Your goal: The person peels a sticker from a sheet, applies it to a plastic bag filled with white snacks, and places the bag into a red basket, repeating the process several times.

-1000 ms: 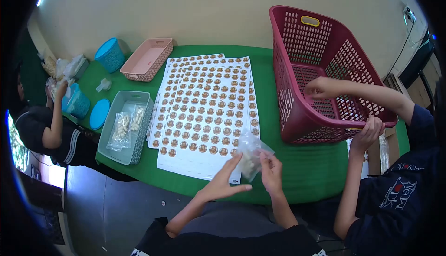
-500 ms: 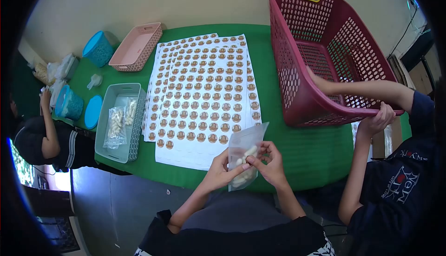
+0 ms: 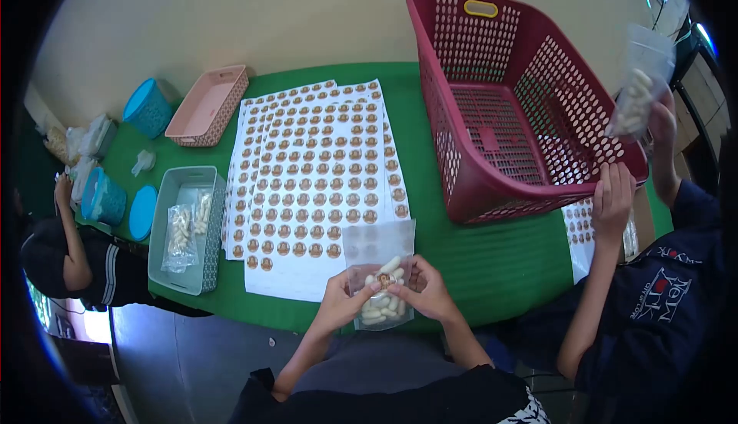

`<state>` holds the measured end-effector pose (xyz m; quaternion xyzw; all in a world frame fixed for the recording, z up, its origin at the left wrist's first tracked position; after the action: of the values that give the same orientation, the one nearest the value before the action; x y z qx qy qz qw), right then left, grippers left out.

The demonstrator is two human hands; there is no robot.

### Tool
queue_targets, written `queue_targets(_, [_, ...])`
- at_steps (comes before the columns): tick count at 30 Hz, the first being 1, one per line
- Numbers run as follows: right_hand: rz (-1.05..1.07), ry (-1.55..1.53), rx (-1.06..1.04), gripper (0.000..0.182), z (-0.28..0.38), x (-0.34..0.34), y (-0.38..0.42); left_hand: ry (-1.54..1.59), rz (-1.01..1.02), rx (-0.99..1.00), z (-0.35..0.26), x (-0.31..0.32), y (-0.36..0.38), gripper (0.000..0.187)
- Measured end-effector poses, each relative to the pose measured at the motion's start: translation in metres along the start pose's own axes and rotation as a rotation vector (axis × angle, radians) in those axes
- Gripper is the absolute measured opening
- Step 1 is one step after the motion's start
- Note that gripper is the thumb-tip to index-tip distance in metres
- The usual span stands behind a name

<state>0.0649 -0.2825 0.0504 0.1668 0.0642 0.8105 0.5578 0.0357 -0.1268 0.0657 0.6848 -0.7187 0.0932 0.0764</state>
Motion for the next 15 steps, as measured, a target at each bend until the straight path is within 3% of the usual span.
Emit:
queue_targets(1, [0.033,-0.007,0.006,0.036,0.002,-0.001,0.001,-0.026,0.063,-0.051,-0.002,-0.003,-0.001,0.039])
queue_targets(2, [0.066,-0.013,0.013,0.036,0.004,-0.002,0.002,-0.026,0.066,-0.038,-0.002,-0.003,-0.001,0.039])
queue_targets(4, [0.033,0.129,-0.007,0.033,0.022,-0.009,0.008,0.027,0.119,0.131,0.0,-0.002,0.0,0.057])
queue_targets(5, [-0.053,0.331,-0.124,0.032,0.044,-0.011,0.018,-0.016,0.141,0.168,0.004,-0.005,0.002,0.068])
queue_targets(6, [-0.138,0.532,-0.241,0.03,0.067,-0.011,0.029,-0.017,0.139,0.175,0.004,-0.011,-0.001,0.068])
queue_targets(8, [-0.365,0.456,-0.652,0.032,0.103,-0.021,0.052,-0.37,0.15,0.311,0.001,-0.022,-0.005,0.066])
queue_targets(9, [-0.584,0.261,-0.767,0.034,0.111,-0.027,0.063,-0.456,0.108,0.31,0.0,-0.026,-0.005,0.064])
queue_targets(10, [-0.606,-0.009,-0.898,0.032,0.122,-0.039,0.076,-0.453,0.1,0.307,0.003,-0.032,-0.003,0.064])
queue_targets(11, [-0.599,-0.006,-0.894,0.032,0.132,-0.052,0.079,-0.508,0.051,0.237,0.009,-0.041,-0.002,0.062])
queue_targets(14, [-1.201,-0.058,-1.411,0.05,0.172,-0.087,0.071,-0.586,-0.005,0.18,0.012,-0.058,0.005,0.057])
queue_targets(15, [-1.226,0.026,-1.327,0.05,0.185,-0.091,0.06,-0.644,-0.031,0.174,0.012,-0.062,0.008,0.056])
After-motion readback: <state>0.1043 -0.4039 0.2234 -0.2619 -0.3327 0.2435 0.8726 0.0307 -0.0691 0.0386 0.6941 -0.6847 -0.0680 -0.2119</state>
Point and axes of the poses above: each hand's wrist, its own y-axis away from the middle knuckle, its own x-axis out of the palm, z = x × y, the point moved 1 cm from there along -y, towards the middle knuckle, and after that the axes turned 14 degrees about x, right-handed, at the moved point
